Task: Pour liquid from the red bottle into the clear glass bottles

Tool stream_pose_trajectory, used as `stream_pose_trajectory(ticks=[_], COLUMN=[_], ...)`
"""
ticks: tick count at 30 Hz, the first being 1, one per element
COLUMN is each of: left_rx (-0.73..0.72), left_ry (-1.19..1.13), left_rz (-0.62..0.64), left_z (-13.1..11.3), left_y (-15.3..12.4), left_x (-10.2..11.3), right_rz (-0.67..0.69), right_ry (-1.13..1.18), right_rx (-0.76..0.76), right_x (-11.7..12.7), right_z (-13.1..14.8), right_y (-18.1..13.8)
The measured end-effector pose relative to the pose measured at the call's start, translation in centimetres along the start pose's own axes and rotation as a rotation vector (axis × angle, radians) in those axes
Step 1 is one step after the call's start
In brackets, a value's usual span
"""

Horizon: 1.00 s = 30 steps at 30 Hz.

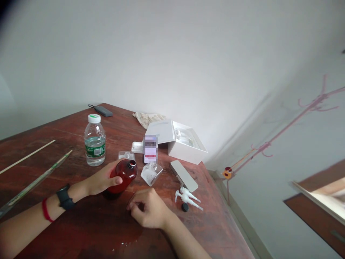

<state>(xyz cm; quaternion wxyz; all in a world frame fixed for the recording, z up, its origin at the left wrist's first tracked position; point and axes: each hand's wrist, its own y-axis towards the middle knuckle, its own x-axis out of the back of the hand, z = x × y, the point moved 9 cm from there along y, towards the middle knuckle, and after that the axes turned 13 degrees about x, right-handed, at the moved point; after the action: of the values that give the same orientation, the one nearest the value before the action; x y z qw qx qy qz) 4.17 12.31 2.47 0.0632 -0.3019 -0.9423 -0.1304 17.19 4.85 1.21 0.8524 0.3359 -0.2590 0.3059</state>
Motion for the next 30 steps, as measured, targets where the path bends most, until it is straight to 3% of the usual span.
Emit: stream_pose_trajectory(ticks=[15, 20, 30], left_rx=[-0.027, -0.023, -0.022], left_ry=[0.032, 0.028, 0.027], left_rz=[-0.005, -0.010, -0.005], left_z=[-0.2, 0.0, 0.0], left_y=[-0.2, -0.2, -0.1], left_x=[0.0, 0.1, 0.1], right_rz=[-0.066, -0.033, -0.092], right_ry=[-0.032, -0.010, -0.091], right_rx=[-0.004, 0.012, -0.014], right_x=[0.2, -0.4, 1.0], right_z=[0.2, 0.3, -0.2], right_y=[0.0, 0.0, -0.1])
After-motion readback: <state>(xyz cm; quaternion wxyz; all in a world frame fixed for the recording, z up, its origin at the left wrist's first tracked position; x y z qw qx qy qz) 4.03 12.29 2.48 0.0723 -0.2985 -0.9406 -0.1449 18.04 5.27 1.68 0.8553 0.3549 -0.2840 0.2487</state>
